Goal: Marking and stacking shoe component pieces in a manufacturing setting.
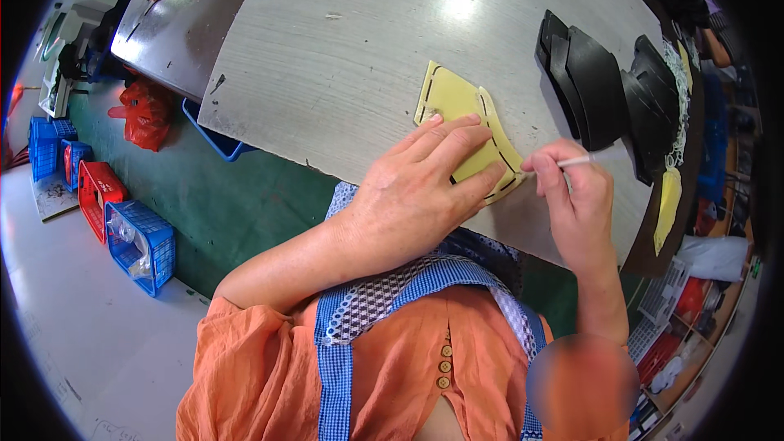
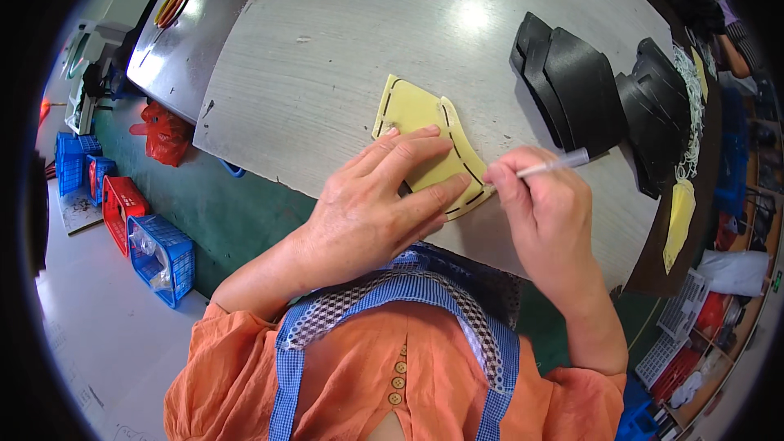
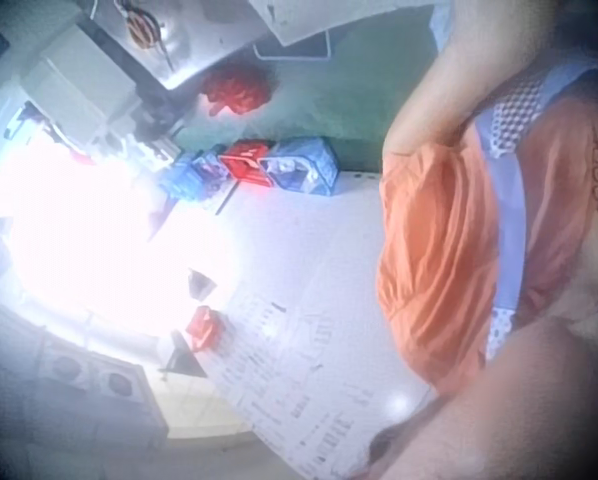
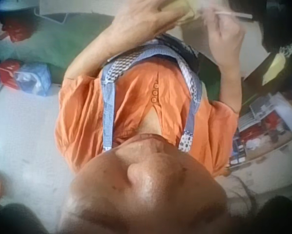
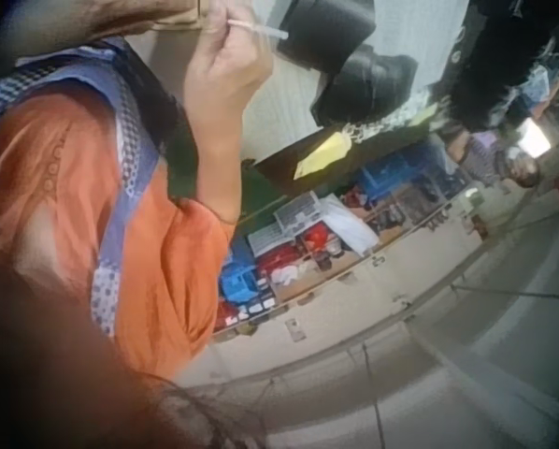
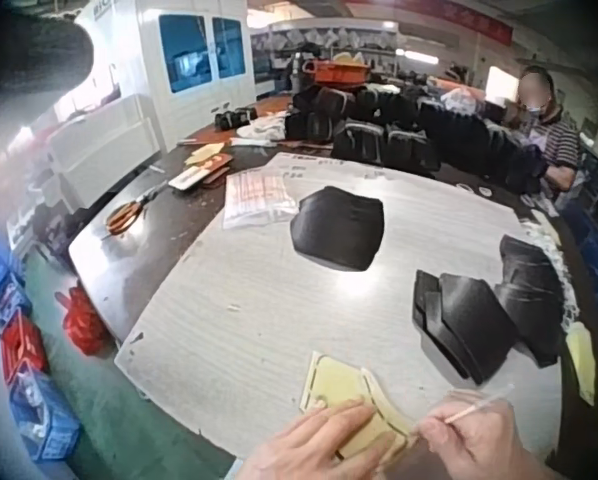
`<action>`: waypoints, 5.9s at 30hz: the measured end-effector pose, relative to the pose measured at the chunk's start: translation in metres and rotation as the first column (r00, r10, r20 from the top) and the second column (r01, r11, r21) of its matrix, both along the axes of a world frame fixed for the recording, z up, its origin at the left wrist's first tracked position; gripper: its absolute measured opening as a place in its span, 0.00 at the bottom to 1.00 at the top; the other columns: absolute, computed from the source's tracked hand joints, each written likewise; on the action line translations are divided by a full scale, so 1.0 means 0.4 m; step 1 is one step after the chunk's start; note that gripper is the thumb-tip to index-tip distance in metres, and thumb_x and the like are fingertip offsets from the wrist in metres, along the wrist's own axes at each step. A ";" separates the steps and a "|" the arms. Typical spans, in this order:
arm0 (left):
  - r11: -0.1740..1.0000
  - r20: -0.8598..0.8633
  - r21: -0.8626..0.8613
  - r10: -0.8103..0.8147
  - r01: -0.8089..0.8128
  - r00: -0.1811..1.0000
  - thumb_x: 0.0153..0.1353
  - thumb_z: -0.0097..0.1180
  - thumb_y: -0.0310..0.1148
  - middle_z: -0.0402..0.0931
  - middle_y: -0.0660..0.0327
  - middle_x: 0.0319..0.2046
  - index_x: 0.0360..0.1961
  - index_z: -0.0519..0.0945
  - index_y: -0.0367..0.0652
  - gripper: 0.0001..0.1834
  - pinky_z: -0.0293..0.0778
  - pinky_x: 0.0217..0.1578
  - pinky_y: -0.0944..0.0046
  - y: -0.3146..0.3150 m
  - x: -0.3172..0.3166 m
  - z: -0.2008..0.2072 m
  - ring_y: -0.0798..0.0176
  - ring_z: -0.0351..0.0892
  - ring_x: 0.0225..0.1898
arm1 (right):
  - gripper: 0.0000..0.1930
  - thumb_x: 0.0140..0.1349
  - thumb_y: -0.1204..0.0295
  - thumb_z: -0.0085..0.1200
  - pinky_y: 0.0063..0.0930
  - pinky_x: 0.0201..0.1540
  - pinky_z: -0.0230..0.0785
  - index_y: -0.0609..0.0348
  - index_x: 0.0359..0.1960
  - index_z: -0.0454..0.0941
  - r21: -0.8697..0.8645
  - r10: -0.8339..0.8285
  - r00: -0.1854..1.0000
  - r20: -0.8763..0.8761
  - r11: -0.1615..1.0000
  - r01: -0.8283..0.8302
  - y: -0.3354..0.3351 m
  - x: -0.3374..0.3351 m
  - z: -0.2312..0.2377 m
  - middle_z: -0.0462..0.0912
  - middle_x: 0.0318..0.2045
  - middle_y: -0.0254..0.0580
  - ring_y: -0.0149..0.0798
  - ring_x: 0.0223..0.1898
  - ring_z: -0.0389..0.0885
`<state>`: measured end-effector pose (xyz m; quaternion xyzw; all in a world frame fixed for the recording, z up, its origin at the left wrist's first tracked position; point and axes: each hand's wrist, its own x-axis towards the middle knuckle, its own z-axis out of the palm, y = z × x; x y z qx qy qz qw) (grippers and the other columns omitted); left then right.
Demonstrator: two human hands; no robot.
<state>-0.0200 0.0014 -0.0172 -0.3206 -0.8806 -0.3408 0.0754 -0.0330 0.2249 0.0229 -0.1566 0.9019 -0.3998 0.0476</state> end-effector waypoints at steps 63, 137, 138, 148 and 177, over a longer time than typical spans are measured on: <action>1.000 -0.068 0.001 0.023 -0.023 0.997 0.60 0.67 0.36 0.76 0.55 0.59 0.50 0.85 0.49 0.16 0.73 0.65 0.44 -0.004 0.029 -0.022 0.50 0.76 0.64 | 0.13 0.75 0.68 0.52 0.32 0.31 0.70 0.62 0.37 0.84 -0.006 0.022 0.996 -0.085 1.000 -0.022 -0.038 -0.063 -0.027 0.80 0.23 0.42 0.37 0.23 0.79; 0.997 -0.059 0.014 -0.079 0.080 0.995 0.57 0.65 0.34 0.76 0.54 0.60 0.48 0.84 0.49 0.16 0.70 0.67 0.42 0.015 0.022 -0.021 0.50 0.74 0.66 | 0.13 0.75 0.66 0.53 0.28 0.35 0.73 0.62 0.39 0.85 -0.038 0.019 0.990 -0.140 0.999 -0.025 -0.102 -0.192 -0.026 0.84 0.30 0.38 0.33 0.31 0.82; 0.998 -0.054 0.004 -0.057 0.058 0.997 0.57 0.65 0.34 0.76 0.55 0.60 0.48 0.84 0.49 0.16 0.70 0.67 0.42 0.015 0.023 -0.021 0.50 0.74 0.66 | 0.13 0.75 0.66 0.53 0.31 0.35 0.73 0.61 0.38 0.85 -0.135 -0.044 0.999 -0.010 0.990 0.043 -0.089 -0.198 -0.020 0.85 0.31 0.39 0.37 0.32 0.83; 0.989 -0.040 -0.034 -0.142 0.140 0.989 0.57 0.65 0.34 0.74 0.53 0.60 0.49 0.84 0.49 0.17 0.70 0.67 0.41 0.015 0.012 -0.008 0.50 0.72 0.67 | 0.12 0.73 0.66 0.55 0.35 0.34 0.76 0.61 0.36 0.83 -0.077 0.058 0.976 -0.209 0.994 -0.076 -0.105 -0.181 -0.042 0.85 0.29 0.47 0.45 0.29 0.86; 0.996 -0.204 -0.083 -0.048 0.032 0.978 0.52 0.74 0.47 0.72 0.50 0.59 0.62 0.72 0.41 0.40 0.59 0.73 0.45 -0.064 -0.395 0.008 0.46 0.72 0.63 | 0.06 0.68 0.74 0.62 0.32 0.37 0.72 0.65 0.39 0.80 0.080 -0.377 0.864 -0.332 0.902 0.424 0.125 -0.056 0.019 0.80 0.31 0.47 0.44 0.28 0.79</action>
